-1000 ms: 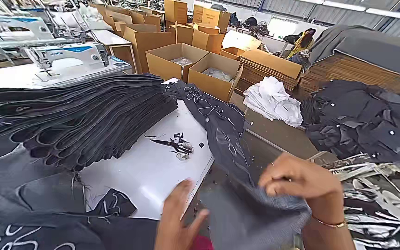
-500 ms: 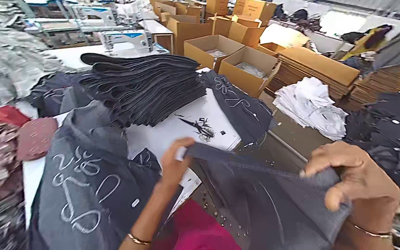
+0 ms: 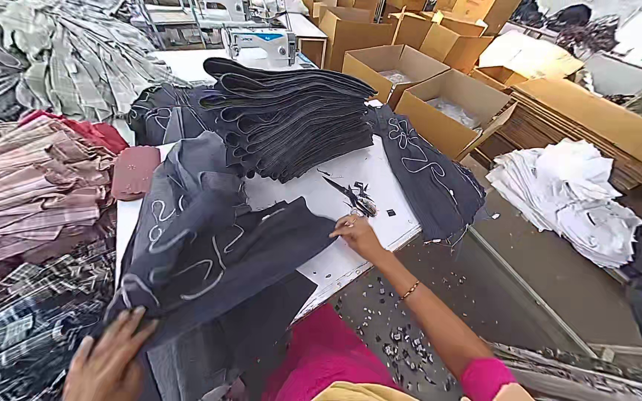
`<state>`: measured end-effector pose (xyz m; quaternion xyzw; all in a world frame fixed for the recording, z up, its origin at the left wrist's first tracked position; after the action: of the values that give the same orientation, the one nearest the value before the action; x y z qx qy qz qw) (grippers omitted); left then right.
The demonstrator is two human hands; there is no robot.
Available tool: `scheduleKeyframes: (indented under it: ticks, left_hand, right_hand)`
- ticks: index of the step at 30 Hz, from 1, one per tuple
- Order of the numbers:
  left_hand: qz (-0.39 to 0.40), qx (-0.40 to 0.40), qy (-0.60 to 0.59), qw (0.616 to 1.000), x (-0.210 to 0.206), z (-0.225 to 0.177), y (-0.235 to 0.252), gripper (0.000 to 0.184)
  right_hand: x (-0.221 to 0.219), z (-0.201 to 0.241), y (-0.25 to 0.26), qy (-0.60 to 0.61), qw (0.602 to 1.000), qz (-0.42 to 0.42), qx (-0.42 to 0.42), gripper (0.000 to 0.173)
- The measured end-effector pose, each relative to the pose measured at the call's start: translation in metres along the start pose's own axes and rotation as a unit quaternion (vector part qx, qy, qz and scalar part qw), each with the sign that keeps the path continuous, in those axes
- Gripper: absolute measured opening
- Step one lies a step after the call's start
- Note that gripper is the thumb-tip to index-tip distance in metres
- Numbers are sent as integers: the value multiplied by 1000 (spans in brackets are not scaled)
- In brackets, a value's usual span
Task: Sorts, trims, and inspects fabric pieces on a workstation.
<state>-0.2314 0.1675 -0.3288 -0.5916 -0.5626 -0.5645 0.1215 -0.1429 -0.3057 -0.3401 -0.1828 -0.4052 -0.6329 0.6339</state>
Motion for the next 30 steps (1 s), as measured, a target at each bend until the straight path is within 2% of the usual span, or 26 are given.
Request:
scheduleKeyframes:
  ticks: [2,3,4,7,8,11,14,18,20,22,23,26,28,30]
  left_hand:
    - [129,85,-26,988,-23,-5,-24,36]
    - [186,113,-42,975,-32,-9,-32,34]
    - [207,119,-51,970,-39,-16,-36,35]
    - [157,47,-74,984,-57,-56,-15,34]
    - [130,14,-88,987,-69,-73,-3,31]
    - [88,-52,-135,986,-128,-123,34,26]
    - [113,-93,-177,973,-198,-161,65,25]
    - [151,-130,-190,961,-250,-193,98,29]
    - [129,-127,-188,965,-262,-198,108,29]
    - [106,-122,-180,970,-268,-200,114,27]
    - [98,-121,-177,972,-270,-200,116,26]
    - [74,-113,-193,972,-274,-199,120,16]
    - [66,-92,-219,969,-277,-197,120,13]
    - [57,-82,-240,966,-282,-194,118,13]
  right_hand:
    - [-34,-23,-10,-35,991,123,-47,32]
    - [-38,-34,-12,-43,985,154,-72,37]
    - [-33,-43,-11,-47,983,150,-96,42]
    - [1,-74,4,-80,978,66,-180,42]
    - [9,-85,9,-96,969,61,-217,40]
    - [9,-114,19,-141,939,95,-300,47]
    - [12,-124,24,-160,914,96,-360,49]
    - [26,-120,12,-211,848,193,-447,53]
    - [32,-121,-10,-131,850,198,-470,45]
    - [33,-111,-46,41,860,175,-477,32]
    - [31,-99,-69,135,853,168,-475,27]
    - [23,-53,-139,315,808,161,-471,20]
    - [20,-29,-184,359,768,154,-507,26]
    - [10,-16,-224,372,728,183,-546,29]
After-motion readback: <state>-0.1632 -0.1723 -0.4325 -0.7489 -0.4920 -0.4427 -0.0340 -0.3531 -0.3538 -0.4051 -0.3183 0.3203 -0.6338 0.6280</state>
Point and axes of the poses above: each hand's wrist, its own y-axis towards the middle knuckle, its own x-axis out of the back of the hand, z = x × y, the point moved 6 cm from there along y, towards the middle knuckle, and after that the axes turned 11 degrees about -x, right-handed, at the moved point
